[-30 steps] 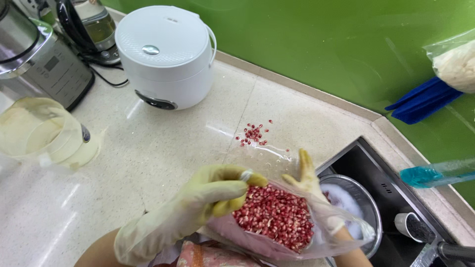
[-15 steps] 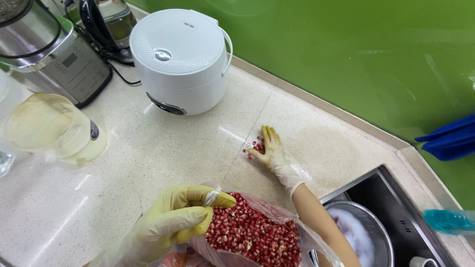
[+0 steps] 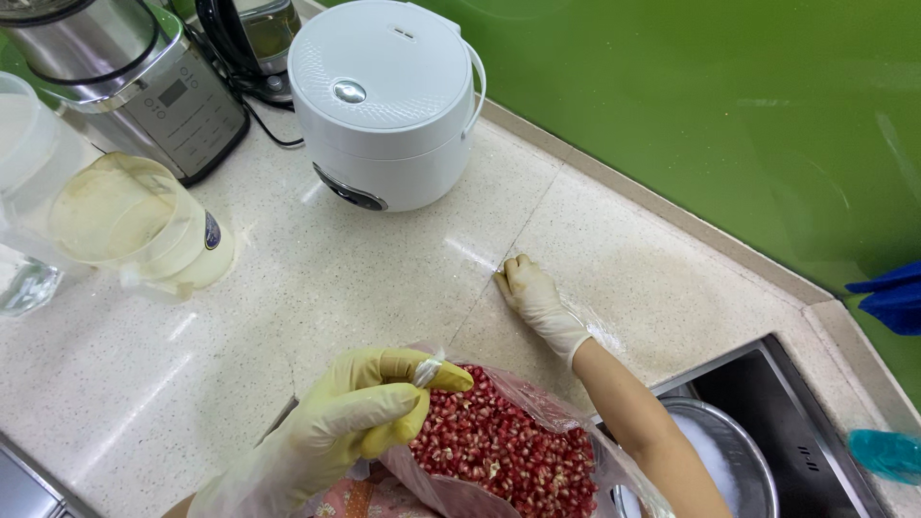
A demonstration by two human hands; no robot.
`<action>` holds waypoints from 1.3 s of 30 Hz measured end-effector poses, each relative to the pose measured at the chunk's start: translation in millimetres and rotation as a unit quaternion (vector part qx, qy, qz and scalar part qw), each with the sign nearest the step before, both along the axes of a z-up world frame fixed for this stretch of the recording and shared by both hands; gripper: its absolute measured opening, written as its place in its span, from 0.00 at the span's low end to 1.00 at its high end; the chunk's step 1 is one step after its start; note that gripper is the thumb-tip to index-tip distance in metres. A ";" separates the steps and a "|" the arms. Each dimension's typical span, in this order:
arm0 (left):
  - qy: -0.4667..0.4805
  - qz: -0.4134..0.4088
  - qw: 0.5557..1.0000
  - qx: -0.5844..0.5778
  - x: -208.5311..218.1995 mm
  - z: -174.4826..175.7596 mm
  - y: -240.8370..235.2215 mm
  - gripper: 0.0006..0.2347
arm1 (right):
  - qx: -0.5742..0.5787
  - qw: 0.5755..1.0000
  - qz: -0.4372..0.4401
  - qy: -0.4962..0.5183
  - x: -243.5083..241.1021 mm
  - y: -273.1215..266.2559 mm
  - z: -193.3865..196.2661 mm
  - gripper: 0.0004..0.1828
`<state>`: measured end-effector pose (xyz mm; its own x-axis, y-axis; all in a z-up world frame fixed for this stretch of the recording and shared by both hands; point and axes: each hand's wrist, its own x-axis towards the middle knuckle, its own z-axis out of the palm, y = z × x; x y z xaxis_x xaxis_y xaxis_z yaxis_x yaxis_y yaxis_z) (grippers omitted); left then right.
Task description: The person puts on gloves, pours pomegranate seeds from a colander into a plastic bag, and picks up spilled seeds from the floor by hand.
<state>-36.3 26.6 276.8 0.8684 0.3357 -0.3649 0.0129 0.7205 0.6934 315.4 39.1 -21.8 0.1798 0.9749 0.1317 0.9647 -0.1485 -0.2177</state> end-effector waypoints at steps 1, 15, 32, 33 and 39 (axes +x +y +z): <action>0.000 0.005 1.000 -0.003 -0.8 -1.6 -0.7 0.22 | 0.000 1.000 0.002 -0.001 2.3 1.2 -4.8 0.16; -0.075 0.046 0.996 0.019 18.3 -9.3 2.2 0.19 | -0.101 0.832 -0.105 0.535 -41.0 -95.6 210.9 0.10; -0.013 -0.116 0.992 0.049 -26.4 8.0 -21.7 0.17 | 0.097 0.850 0.010 0.517 -20.1 -119.8 105.4 0.18; 0.001 -0.126 0.991 0.051 -29.3 6.5 -23.5 0.17 | 0.073 0.918 -0.013 0.390 -21.0 -115.9 82.0 0.25; 0.043 -0.160 0.983 0.074 -34.1 -5.5 -23.4 0.15 | 0.021 0.938 0.333 -0.090 -58.9 -87.9 2.5 0.35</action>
<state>-70.4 3.2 271.3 0.9062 0.1058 -0.4095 0.2853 0.5619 0.7764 256.5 -48.7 -19.2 -0.4965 0.8563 0.1424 0.8622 0.5055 -0.0336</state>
